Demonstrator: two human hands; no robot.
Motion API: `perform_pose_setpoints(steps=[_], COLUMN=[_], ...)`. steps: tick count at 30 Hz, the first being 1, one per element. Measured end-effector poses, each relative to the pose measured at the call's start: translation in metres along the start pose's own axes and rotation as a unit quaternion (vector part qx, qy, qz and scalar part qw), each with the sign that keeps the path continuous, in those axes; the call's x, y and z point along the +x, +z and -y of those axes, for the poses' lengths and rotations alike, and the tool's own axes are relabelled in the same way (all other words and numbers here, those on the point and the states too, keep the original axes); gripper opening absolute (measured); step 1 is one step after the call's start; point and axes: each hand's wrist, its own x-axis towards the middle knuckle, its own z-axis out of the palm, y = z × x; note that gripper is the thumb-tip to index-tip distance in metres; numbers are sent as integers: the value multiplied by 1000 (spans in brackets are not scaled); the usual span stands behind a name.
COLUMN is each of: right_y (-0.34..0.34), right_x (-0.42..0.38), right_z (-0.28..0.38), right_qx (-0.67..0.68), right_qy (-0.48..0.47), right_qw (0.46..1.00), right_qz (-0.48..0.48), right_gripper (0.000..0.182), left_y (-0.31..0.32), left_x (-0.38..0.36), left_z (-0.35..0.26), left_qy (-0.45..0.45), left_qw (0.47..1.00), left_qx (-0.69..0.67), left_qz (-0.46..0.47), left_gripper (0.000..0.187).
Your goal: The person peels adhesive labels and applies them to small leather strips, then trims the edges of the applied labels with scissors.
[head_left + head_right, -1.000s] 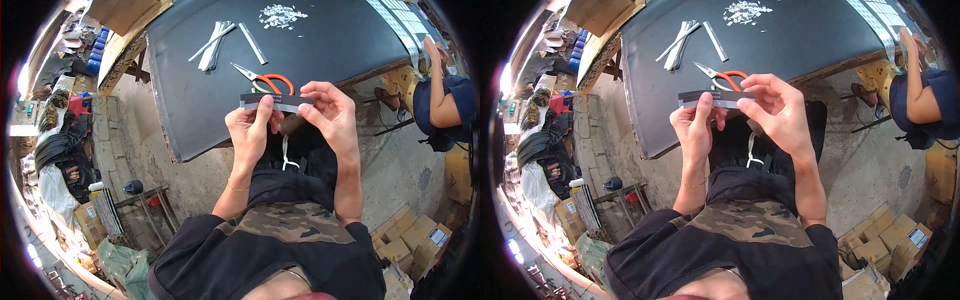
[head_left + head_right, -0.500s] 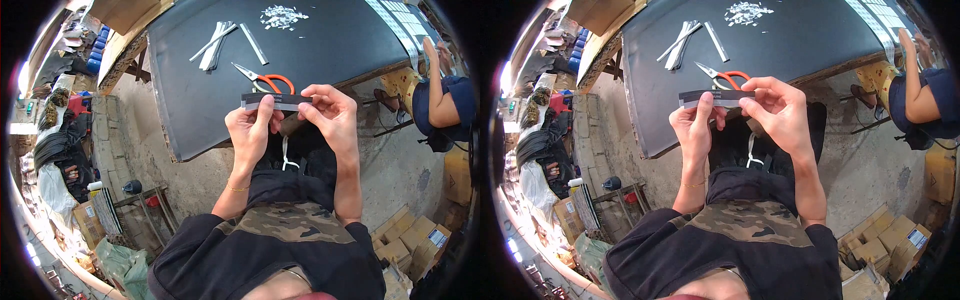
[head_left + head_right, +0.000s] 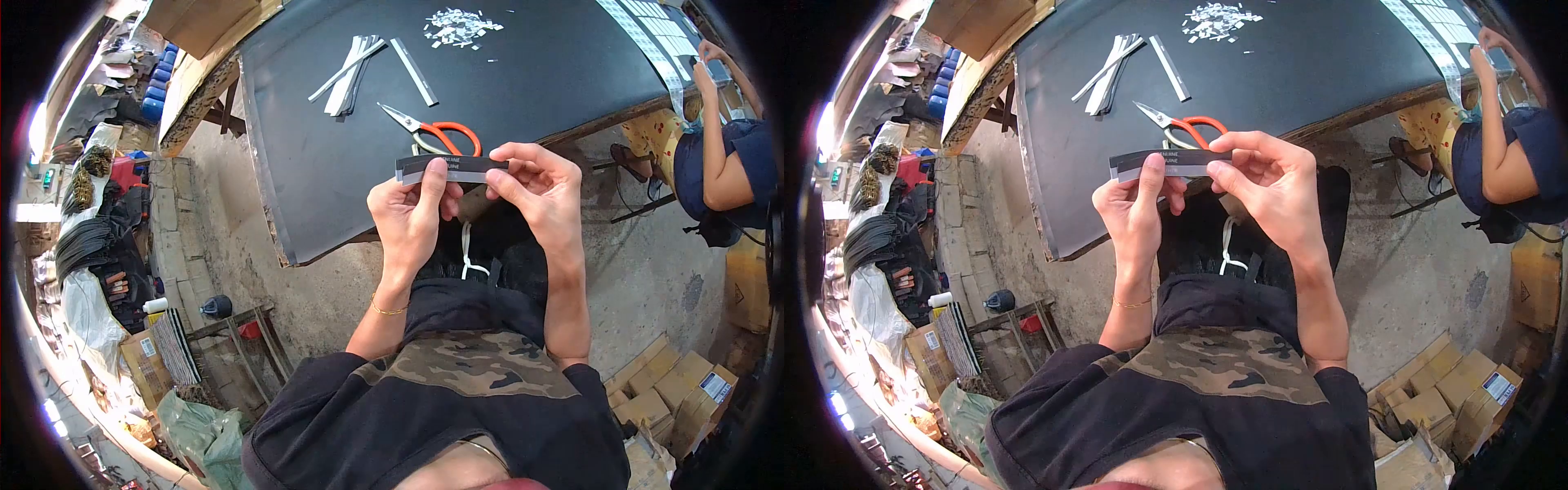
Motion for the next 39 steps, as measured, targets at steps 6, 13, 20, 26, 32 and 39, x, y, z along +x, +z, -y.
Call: perform_pose_setpoints(steps=[6,13,20,26,32,39], right_y=[0,-1,-3,2,-1,0], right_x=[0,0,0,1,0,-1], right_z=[-3,-6,-6,-1,-1,0], right_qx=[7,13,24,-8,-18,0], right_qy=[-1,-15,-9,-6,-5,-10], right_qw=[1000,1000,1000,999,1000,1000], right_qz=[-7,-15,-14,-35,-21,-25], right_gripper=[20,19,22,27,18,14], left_y=[-1,0,4,5,8,7], left_x=[0,0,0,-2,-3,-2], left_z=[3,7,10,12,9,6], left_qy=[9,9,23,18,2,-3], left_qw=[1000,1000,1000,1000,1000,1000], left_qx=[4,0,11,3,0,5], left_qz=[4,7,5,3,6,9], left_gripper=[24,22,23,20,23,27])
